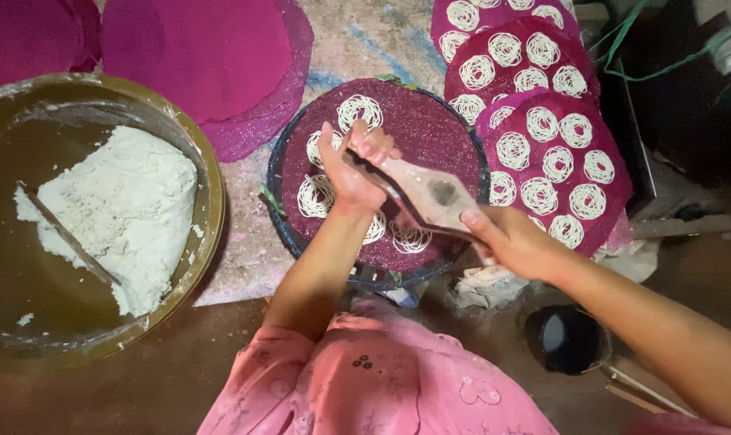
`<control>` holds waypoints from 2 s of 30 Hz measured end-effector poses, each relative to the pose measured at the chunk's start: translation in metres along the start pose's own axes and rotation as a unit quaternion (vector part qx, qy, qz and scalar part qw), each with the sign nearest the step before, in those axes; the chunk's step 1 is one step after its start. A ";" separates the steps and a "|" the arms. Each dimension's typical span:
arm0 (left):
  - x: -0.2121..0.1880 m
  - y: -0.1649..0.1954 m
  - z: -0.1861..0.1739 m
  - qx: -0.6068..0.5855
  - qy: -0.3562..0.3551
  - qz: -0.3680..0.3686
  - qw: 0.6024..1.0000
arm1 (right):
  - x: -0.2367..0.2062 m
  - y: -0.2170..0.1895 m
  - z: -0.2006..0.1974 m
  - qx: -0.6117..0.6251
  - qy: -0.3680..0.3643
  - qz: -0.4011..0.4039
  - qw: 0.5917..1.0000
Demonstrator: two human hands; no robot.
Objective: The person scoops white dough from a large basin into a handheld press, then squeezes the dough in spiral patterns onto round pink discs on the work table. They reload the press from the basin repeatedly and set finished discs aside in stacks.
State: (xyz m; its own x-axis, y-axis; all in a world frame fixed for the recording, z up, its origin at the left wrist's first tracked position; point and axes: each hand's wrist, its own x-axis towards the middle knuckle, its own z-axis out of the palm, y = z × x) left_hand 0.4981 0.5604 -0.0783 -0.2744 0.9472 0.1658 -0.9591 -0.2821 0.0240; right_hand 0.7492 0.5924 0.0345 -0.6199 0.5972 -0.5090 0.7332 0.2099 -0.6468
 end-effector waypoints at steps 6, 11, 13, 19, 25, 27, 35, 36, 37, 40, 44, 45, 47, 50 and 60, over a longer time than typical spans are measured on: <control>-0.008 -0.023 0.005 -0.023 0.106 0.019 0.994 | -0.006 0.009 -0.017 -0.053 -0.012 0.078 0.995; 0.010 -0.018 0.029 -0.027 0.103 -0.018 0.994 | 0.001 0.017 -0.022 -0.020 0.047 0.036 0.998; 0.007 -0.006 0.028 0.059 0.175 -0.101 0.978 | 0.003 0.023 -0.019 0.028 0.038 0.014 0.999; -0.026 -0.014 -0.042 0.448 0.103 -0.365 0.809 | 0.003 0.045 -0.017 0.067 0.032 0.003 0.997; -0.058 -0.006 -0.069 0.692 0.021 -0.265 0.671 | 0.014 0.058 -0.018 0.116 0.088 -0.049 0.988; -0.073 0.006 -0.050 0.883 -0.094 -0.128 0.441 | 0.014 0.062 -0.021 0.067 0.124 -0.061 0.988; 0.011 0.002 0.008 0.192 0.136 -0.073 0.969 | 0.030 0.060 -0.029 0.141 -0.069 0.011 0.988; 0.023 -0.003 0.009 0.067 0.182 -0.043 0.980 | 0.034 0.054 -0.032 0.117 -0.097 0.034 0.988; 0.034 -0.006 0.010 0.028 0.085 -0.036 0.995 | 0.039 0.048 -0.036 0.083 -0.071 0.020 0.994; 0.059 -0.005 0.007 -0.042 -0.071 -0.007 0.997 | 0.052 0.026 -0.046 -0.016 0.016 -0.004 1.000; 0.072 0.011 -0.008 -0.026 0.000 0.015 1.000 | 0.067 0.000 -0.032 -0.063 0.093 -0.053 0.992; 0.072 0.012 -0.012 -0.025 -0.007 0.018 0.999 | 0.067 -0.004 -0.030 -0.057 0.098 -0.084 0.990; 0.070 0.008 -0.020 -0.013 0.061 0.026 0.998 | 0.065 -0.008 -0.032 -0.034 0.058 -0.021 0.998; 0.072 -0.004 -0.022 -0.029 0.087 0.031 0.995 | 0.062 -0.011 -0.048 -0.106 0.052 0.027 0.993; 0.082 0.003 -0.017 0.004 0.145 0.053 0.988 | 0.067 -0.008 -0.040 -0.053 0.084 -0.032 0.995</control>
State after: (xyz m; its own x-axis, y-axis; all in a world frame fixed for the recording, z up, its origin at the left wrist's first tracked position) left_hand 0.4717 0.6395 -0.0814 -0.3833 0.9155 -0.1219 -0.9234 -0.3827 0.0294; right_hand 0.7129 0.6618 0.0280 -0.6177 0.6985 -0.3613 0.7245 0.3268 -0.6069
